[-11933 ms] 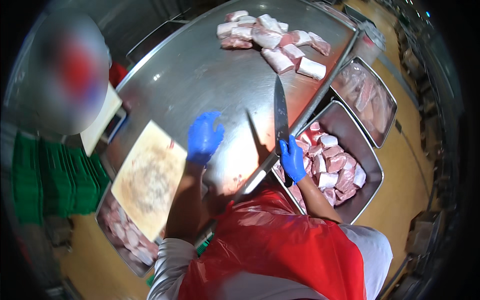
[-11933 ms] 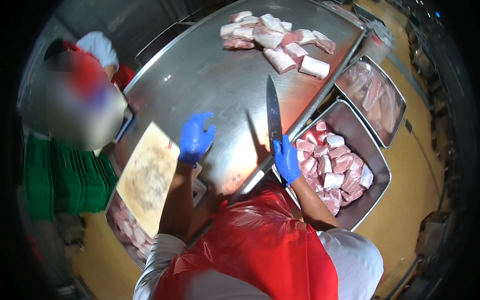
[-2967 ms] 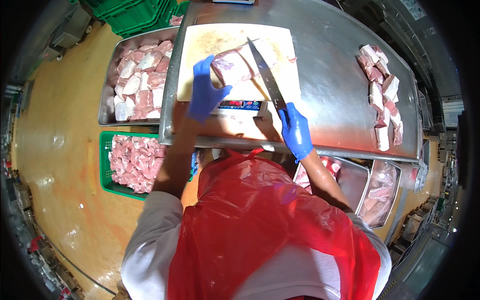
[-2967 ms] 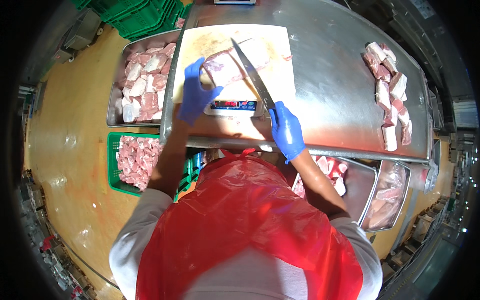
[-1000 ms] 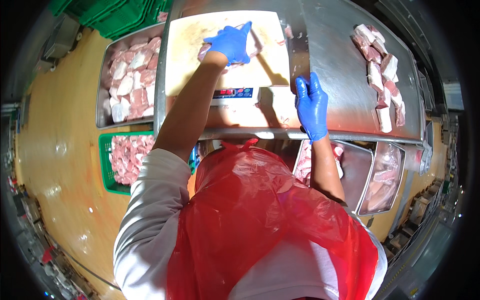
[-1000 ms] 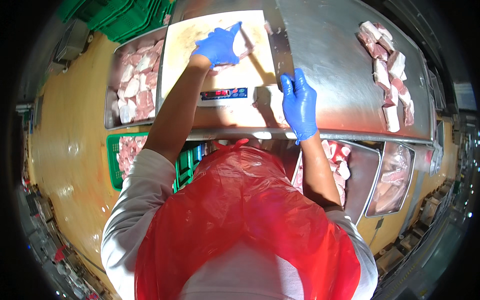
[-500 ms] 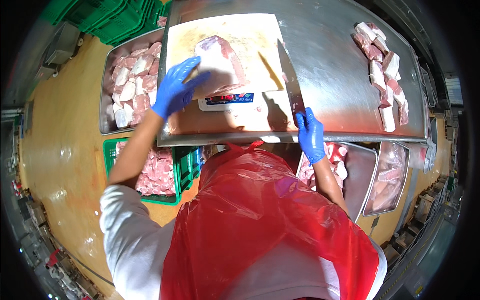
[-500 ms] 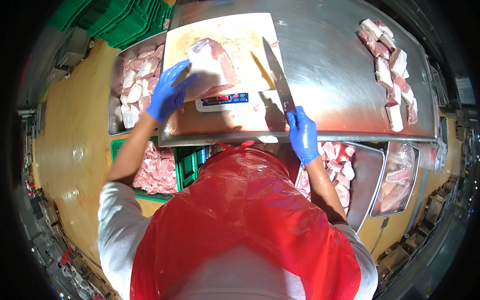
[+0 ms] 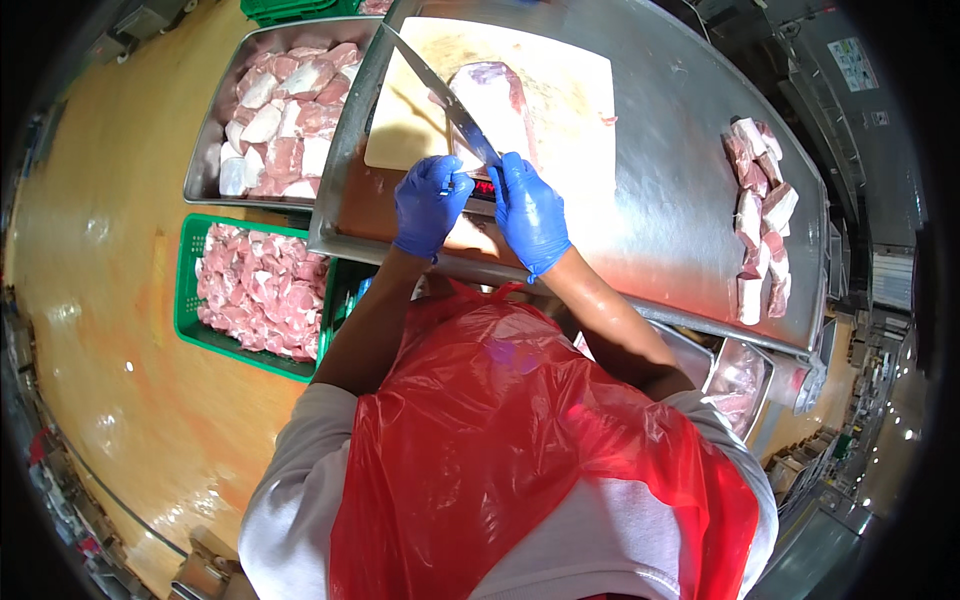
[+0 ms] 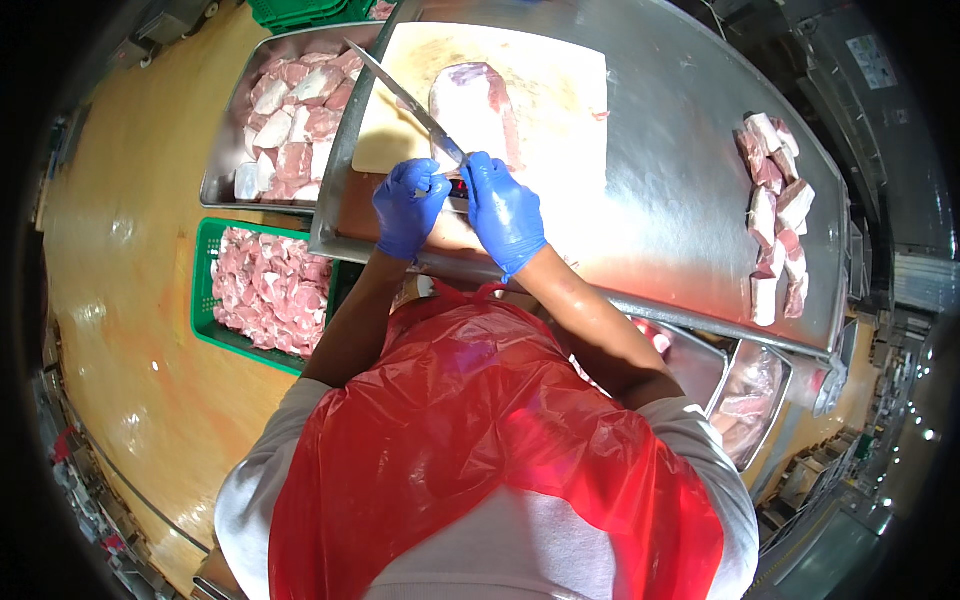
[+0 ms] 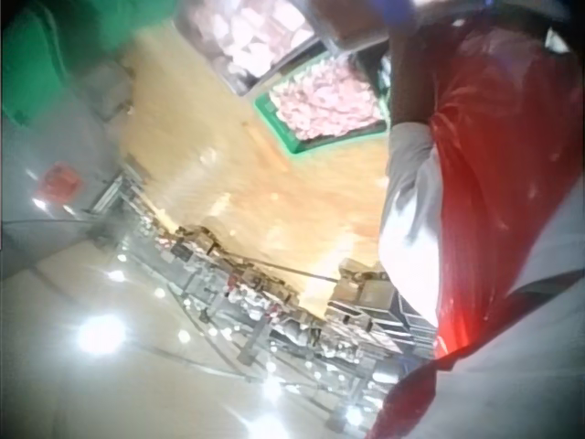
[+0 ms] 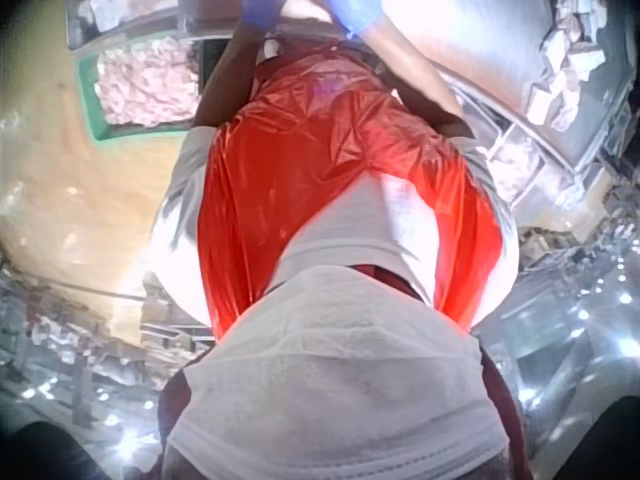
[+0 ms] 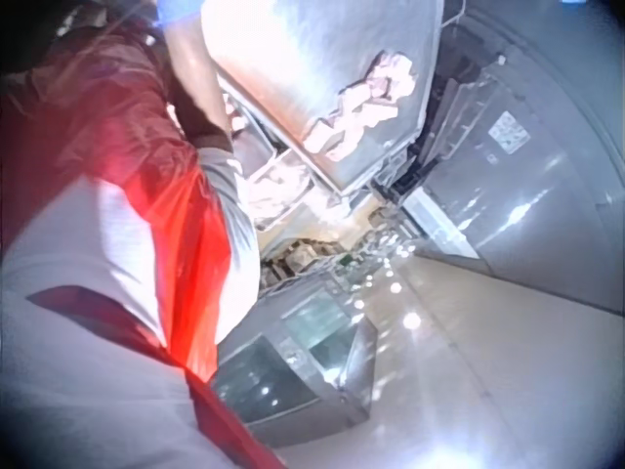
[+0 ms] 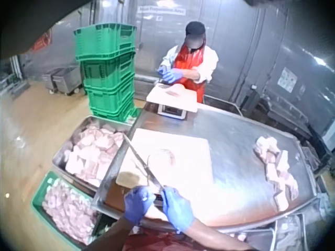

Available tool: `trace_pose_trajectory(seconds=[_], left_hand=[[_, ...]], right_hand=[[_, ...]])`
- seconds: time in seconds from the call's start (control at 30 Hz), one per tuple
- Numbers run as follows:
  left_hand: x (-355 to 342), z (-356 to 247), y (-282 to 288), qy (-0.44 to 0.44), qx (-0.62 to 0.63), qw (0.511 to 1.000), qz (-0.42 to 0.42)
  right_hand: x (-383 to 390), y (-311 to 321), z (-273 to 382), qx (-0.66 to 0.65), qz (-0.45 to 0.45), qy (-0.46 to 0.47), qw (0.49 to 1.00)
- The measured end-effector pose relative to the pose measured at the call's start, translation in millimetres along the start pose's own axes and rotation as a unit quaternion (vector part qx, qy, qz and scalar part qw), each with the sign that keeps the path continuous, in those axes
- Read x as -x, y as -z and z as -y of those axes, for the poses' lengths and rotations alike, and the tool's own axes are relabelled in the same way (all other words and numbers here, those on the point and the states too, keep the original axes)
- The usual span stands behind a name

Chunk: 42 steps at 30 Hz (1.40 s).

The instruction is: The person cuts large pieces of raw meat into smaller chunks using a knife on a cutting board. The cut pieces are placed into a green basket and a metal tray. The person wears blue gloves and a red apron.

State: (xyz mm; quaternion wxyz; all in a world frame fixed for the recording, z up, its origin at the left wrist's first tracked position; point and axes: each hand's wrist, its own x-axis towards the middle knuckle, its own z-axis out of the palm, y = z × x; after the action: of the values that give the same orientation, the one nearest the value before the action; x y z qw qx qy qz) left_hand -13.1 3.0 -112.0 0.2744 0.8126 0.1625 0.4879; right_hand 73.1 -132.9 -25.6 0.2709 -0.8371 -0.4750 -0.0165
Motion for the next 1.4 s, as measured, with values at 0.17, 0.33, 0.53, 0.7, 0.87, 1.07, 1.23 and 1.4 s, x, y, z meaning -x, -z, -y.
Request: trace_pose_trajectory(seconds=[0.17,0.33,0.53,0.7,0.87,1.07,1.23,1.4], left_hand=[[-3,-2,10,0.068,-0.034,0.997,-0.001],[1,16,33,0.149,-0.008,0.989,0.010],[-15,-29,26,0.242,0.121,0.962,-0.022],[-11,-18,12,0.220,0.011,0.975,-0.020],[-3,-14,9,0.255,0.009,0.966,-0.047],[27,57,104,0.342,-0.023,0.937,-0.068],[82,105,235,0.348,-0.464,0.779,0.239],[-23,54,140,0.310,-0.088,0.942,0.095]], right_hand=[[66,27,-52,0.063,0.142,0.006,0.988],[112,110,-64,0.179,0.302,-0.101,0.931],[84,89,-13,0.068,0.195,-0.035,0.978],[10,25,26,0.064,0.150,-0.024,0.986],[16,28,11,0.143,0.227,-0.055,0.962],[95,112,-46,0.223,0.292,-0.035,0.929],[131,128,-63,0.055,0.106,-0.031,0.992],[100,87,-67,-0.039,-0.083,-0.149,0.985]])
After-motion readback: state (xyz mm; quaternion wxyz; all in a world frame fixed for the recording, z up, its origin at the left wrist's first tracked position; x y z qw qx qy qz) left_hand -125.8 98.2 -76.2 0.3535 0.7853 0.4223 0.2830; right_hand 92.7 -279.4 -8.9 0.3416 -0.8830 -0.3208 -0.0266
